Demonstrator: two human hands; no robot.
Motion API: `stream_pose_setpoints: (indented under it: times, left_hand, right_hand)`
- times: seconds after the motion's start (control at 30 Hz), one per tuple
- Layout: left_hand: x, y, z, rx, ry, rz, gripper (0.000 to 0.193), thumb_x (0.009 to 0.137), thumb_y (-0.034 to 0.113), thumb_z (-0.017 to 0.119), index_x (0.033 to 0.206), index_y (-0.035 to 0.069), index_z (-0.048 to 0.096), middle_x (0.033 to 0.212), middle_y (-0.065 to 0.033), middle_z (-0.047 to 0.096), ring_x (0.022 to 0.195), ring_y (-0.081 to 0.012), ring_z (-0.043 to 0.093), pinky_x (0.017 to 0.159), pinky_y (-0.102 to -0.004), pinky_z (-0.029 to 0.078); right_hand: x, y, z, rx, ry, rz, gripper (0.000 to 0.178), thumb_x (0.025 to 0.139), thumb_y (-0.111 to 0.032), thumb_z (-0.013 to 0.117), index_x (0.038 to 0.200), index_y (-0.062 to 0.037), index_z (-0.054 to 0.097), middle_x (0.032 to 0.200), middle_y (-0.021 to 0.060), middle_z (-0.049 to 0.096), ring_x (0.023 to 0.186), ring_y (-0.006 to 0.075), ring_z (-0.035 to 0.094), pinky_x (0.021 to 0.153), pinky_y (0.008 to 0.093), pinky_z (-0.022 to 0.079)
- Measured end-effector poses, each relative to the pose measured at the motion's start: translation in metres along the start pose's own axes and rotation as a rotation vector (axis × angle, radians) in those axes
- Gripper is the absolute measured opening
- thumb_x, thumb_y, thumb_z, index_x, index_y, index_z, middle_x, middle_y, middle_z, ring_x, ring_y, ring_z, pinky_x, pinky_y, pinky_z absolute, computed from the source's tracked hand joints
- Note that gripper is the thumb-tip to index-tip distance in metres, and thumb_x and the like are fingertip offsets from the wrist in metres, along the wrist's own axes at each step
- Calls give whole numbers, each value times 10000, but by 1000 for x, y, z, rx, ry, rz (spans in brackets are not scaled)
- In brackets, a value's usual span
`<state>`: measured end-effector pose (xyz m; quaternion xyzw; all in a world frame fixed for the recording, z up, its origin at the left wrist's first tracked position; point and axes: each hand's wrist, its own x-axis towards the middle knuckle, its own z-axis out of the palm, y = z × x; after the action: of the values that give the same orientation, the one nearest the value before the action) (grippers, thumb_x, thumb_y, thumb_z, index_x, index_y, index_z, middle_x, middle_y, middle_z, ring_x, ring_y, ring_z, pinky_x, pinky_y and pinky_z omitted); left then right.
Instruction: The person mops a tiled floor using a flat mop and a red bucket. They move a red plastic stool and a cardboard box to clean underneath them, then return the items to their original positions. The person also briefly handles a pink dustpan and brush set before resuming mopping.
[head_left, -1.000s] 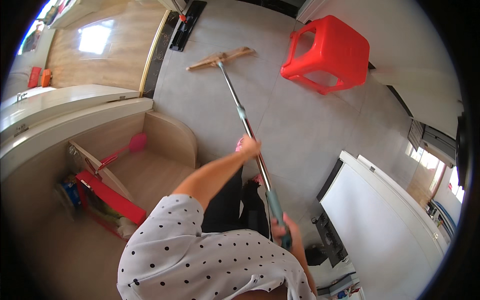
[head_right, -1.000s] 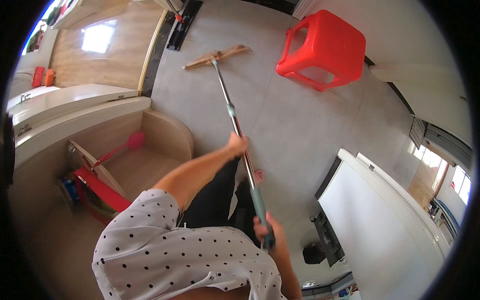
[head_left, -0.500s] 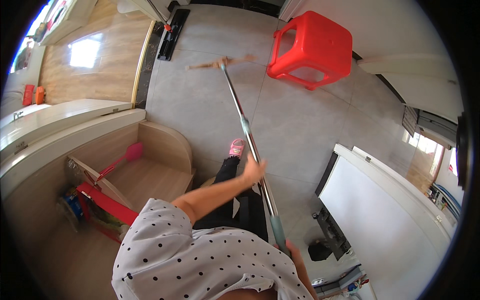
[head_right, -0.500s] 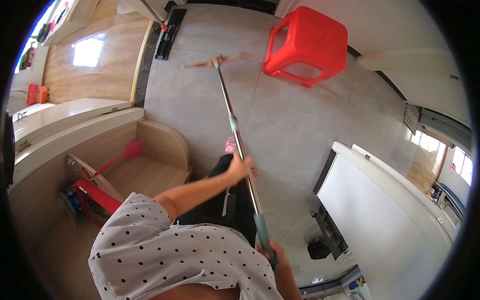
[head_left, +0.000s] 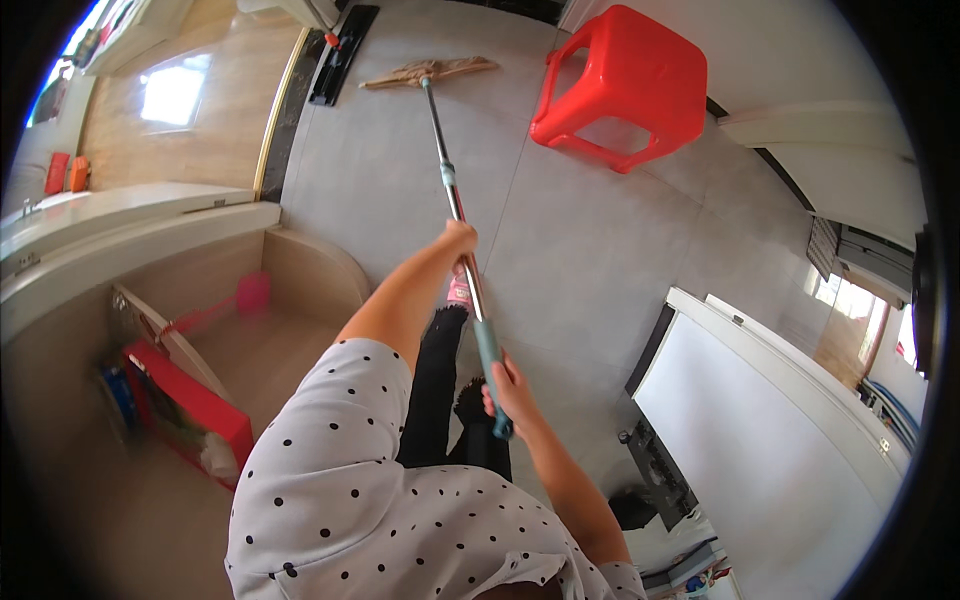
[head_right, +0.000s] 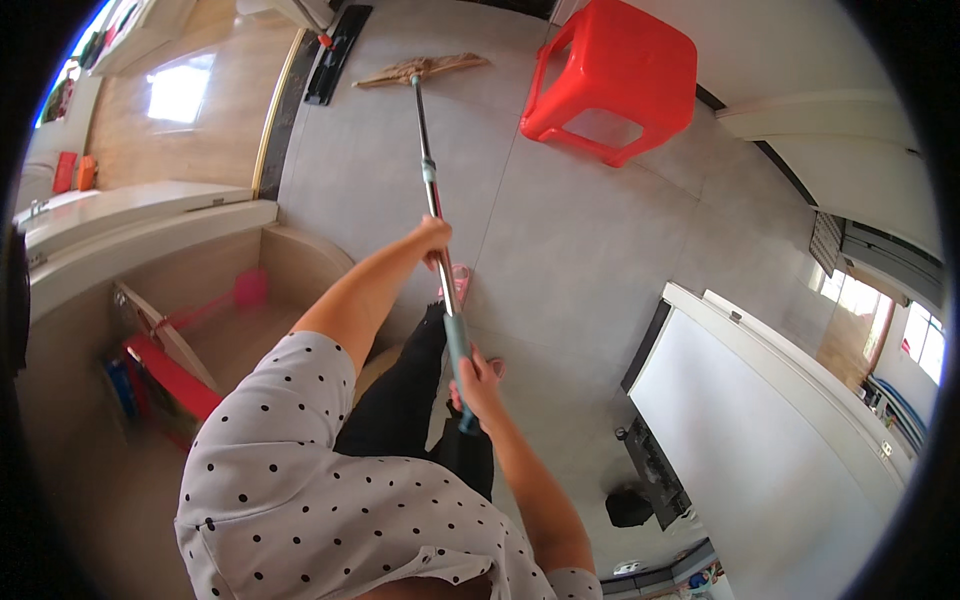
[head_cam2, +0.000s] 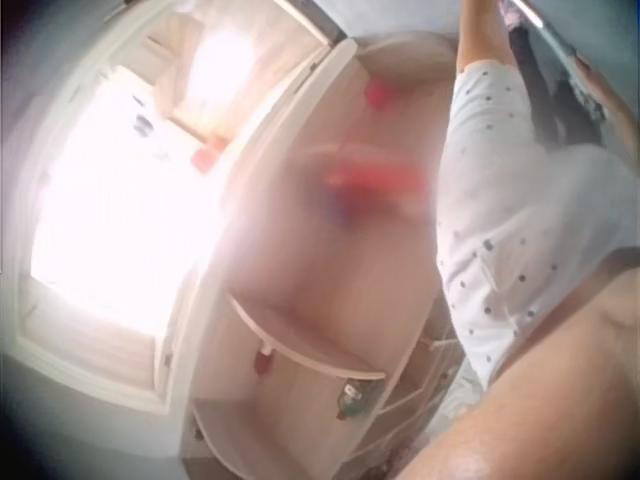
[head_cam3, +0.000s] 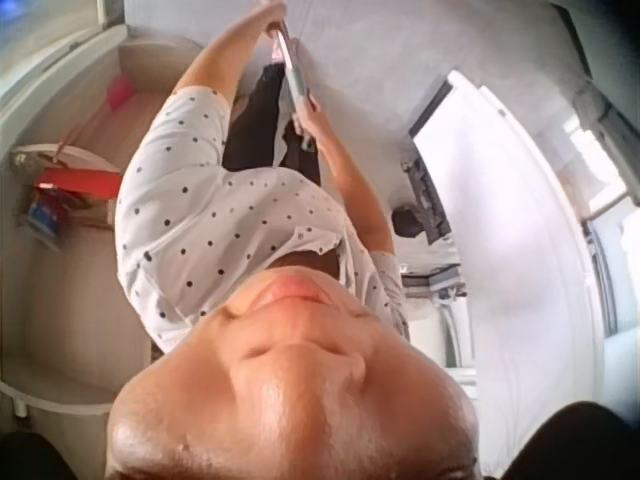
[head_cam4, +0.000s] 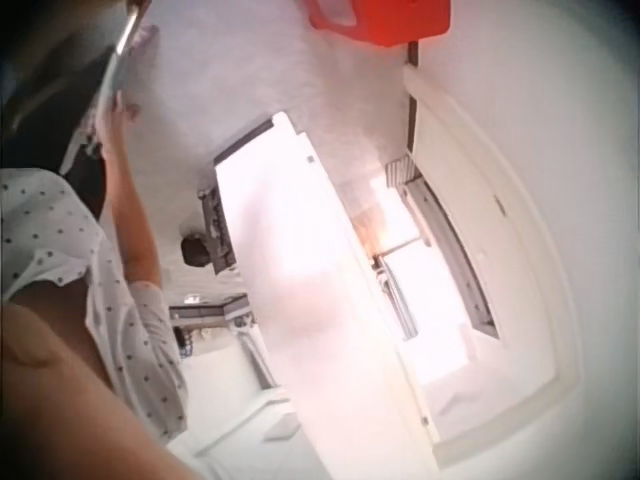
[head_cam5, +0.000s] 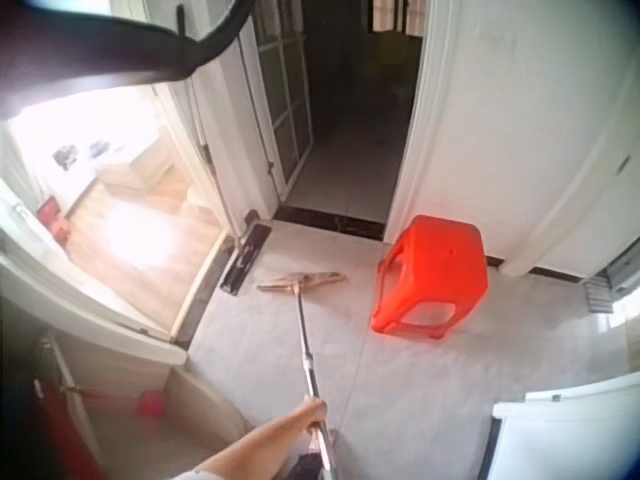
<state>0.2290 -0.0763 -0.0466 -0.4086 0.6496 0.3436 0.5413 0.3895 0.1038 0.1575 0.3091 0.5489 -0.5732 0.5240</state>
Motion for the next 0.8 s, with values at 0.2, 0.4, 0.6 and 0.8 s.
stream_pose_setpoints:
  times: [0.2, 0.4, 0.6, 0.8]
  left_hand:
    - [0, -101, 129, 106, -398, -135, 309, 809, 165, 338, 810, -25, 583, 573, -146, 567, 469, -272, 575, 510, -443, 515]
    - [-84, -186, 305, -116, -366, -93, 329, 785, 193, 442, 621, -81, 523, 563, -198, 555, 456, -307, 575, 380, -430, 499]
    - [-210, -219, 468, -196, -527, -17, 363, 816, 260, 413, 755, -79, 528, 648, -216, 570, 543, -317, 595, 483, -449, 514]
    - [-280, -212, 486, -477, -674, 158, 366, 836, 229, 391, 696, -85, 518, 597, -185, 561, 526, -291, 595, 476, -380, 522]
  right_hand:
    - [-77, 103, -87, -157, -6, 121, 444, 865, -253, 394, 1289, -181, 283, 594, 25, 447, 428, 78, 420, 388, 228, 381]
    - [-182, 238, -155, -234, 58, 57, 450, 859, -226, 409, 1284, -133, 294, 603, 26, 458, 443, 87, 440, 400, 230, 384]
    - [-334, 278, -199, -429, 242, 50, 479, 832, -169, 450, 1279, -89, 295, 757, 59, 478, 594, 110, 472, 517, 241, 400]
    - [-418, 272, -230, -442, 340, 138, 512, 806, -111, 491, 1274, -44, 296, 911, 92, 498, 745, 134, 503, 633, 253, 417]
